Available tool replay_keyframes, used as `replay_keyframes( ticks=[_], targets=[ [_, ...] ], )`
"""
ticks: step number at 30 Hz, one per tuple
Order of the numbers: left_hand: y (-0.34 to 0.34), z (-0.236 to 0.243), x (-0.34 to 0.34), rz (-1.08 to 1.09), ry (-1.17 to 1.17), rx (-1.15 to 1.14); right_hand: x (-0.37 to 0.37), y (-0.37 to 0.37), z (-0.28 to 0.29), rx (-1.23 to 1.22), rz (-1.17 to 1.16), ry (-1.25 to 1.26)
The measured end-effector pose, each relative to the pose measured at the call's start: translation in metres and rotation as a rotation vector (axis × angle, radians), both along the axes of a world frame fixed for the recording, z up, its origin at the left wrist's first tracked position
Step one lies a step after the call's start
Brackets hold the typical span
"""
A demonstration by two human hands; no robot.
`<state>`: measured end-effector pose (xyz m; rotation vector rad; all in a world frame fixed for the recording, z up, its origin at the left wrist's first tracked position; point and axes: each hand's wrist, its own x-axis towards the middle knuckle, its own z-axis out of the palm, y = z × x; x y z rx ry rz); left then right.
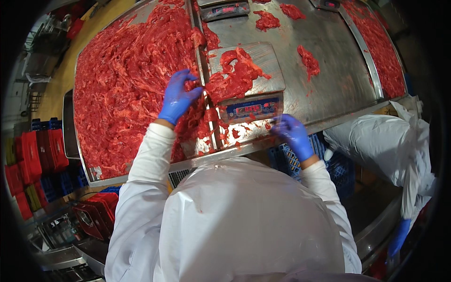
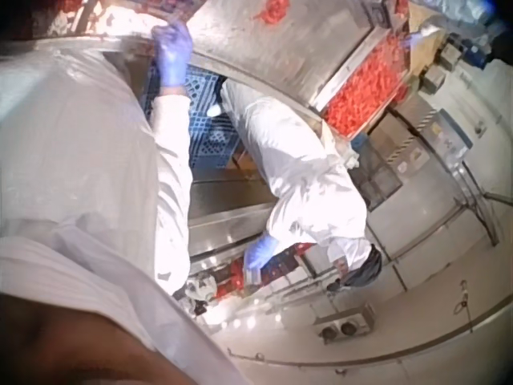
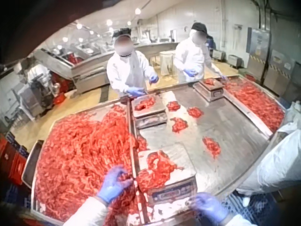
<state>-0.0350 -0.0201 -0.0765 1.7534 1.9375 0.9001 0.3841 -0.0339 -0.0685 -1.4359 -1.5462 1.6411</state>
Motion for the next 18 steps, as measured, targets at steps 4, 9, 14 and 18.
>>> replay_keyframes(
  ticks=[4,9,14,18],
  targets=[
    [0.018,0.022,0.073,-0.225,-0.059,-0.027,-0.068,0.02,0.02,-0.066,0.356,-0.043],
    [0.016,0.019,0.081,-0.148,0.128,-0.07,-0.067,0.046,0.006,-0.27,0.117,0.252],
    [0.01,0.016,0.077,-0.198,0.083,-0.039,-0.055,0.028,0.013,-0.606,0.221,0.471],
    [0.008,0.011,0.079,-0.228,0.103,0.001,-0.094,0.056,-0.006,-0.623,0.34,0.622]
  ],
)
